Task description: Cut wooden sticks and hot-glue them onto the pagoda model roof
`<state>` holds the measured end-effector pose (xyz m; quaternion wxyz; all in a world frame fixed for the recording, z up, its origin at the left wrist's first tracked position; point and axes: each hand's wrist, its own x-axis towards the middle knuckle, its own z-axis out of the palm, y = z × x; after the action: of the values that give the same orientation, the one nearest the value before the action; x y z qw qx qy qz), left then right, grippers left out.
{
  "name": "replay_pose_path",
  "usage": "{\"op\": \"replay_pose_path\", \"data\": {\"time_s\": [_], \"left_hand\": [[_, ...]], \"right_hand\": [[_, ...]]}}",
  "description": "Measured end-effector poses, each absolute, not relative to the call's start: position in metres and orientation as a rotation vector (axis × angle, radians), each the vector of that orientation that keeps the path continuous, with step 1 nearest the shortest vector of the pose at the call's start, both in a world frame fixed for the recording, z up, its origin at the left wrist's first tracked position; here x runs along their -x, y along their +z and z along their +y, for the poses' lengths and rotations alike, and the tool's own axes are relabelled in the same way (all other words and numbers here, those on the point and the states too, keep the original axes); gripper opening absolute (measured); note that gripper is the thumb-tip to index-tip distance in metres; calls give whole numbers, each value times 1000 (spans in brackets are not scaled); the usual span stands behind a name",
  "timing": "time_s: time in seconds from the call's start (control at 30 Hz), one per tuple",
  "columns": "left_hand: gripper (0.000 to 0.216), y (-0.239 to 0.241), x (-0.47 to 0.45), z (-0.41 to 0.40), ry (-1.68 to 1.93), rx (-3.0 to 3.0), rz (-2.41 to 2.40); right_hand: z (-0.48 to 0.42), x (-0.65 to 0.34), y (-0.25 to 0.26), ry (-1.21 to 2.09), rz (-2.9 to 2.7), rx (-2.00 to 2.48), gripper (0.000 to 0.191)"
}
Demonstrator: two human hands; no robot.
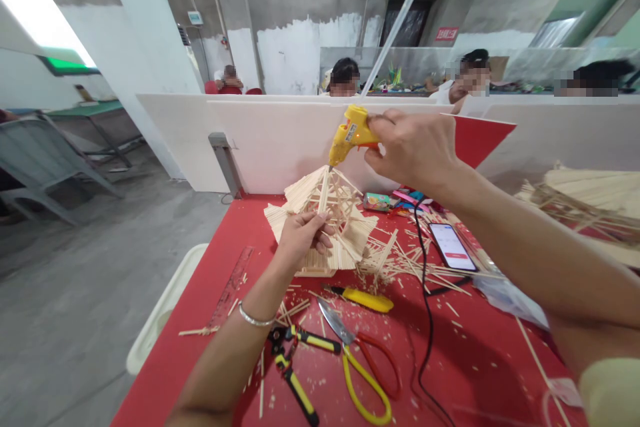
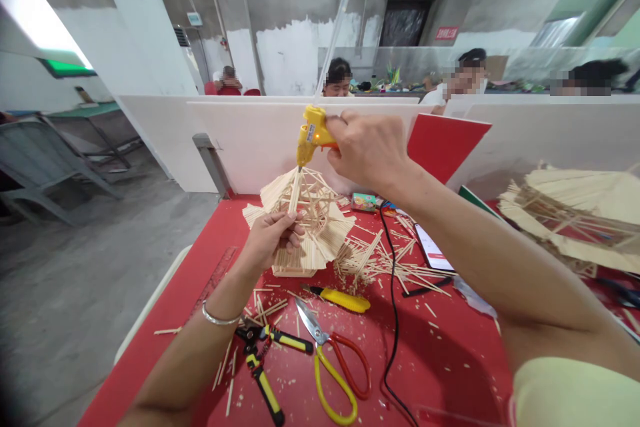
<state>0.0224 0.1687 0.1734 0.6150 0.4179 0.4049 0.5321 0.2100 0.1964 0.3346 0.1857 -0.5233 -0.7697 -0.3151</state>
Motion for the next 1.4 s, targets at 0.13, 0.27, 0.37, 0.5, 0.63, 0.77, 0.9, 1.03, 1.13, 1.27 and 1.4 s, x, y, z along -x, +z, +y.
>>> {"op": "replay_pose_path", "data": {"time_s": [0.13,0.27,0.37,0.5,0.63,0.77,0.9,1.03,1.13,1.27,1.4], "left_hand": [[36,174,-23,168,1221,-952,939],[34,174,-24,169,1225,-959,934],[32,173,-23,170,1223,-960,926],[32,172,-22,170,1215,-961,916],[32,172,-21,171,1207,-959,915],[32,172,-21,172,1212,-961,911],[34,171,-21,172,1217,-965,910],[36,169,-21,173,1215,-963,905],[35,168,-20,173,1221,-962,896],[33,169,-20,172,1224,-962,895],[32,169,-19,172,1217,-964,906]], "right_hand": [[198,-212,333,-946,-2133,1453,41],[197,-213,332,-953,-2128,1459,40],[196,-214,333,-944,-2130,1468,40],[197,-214,332,-952,-2118,1448,40],[197,-214,333,-1003,-2102,1431,39],[196,-214,333,-992,-2112,1410,38],[196,-211,331,-1029,-2098,1405,36],[200,-209,329,-1027,-2111,1411,37],[204,-208,327,-1030,-2107,1413,37],[207,-208,326,-1004,-2117,1419,37],[207,-207,325,-938,-2134,1423,39]]}}
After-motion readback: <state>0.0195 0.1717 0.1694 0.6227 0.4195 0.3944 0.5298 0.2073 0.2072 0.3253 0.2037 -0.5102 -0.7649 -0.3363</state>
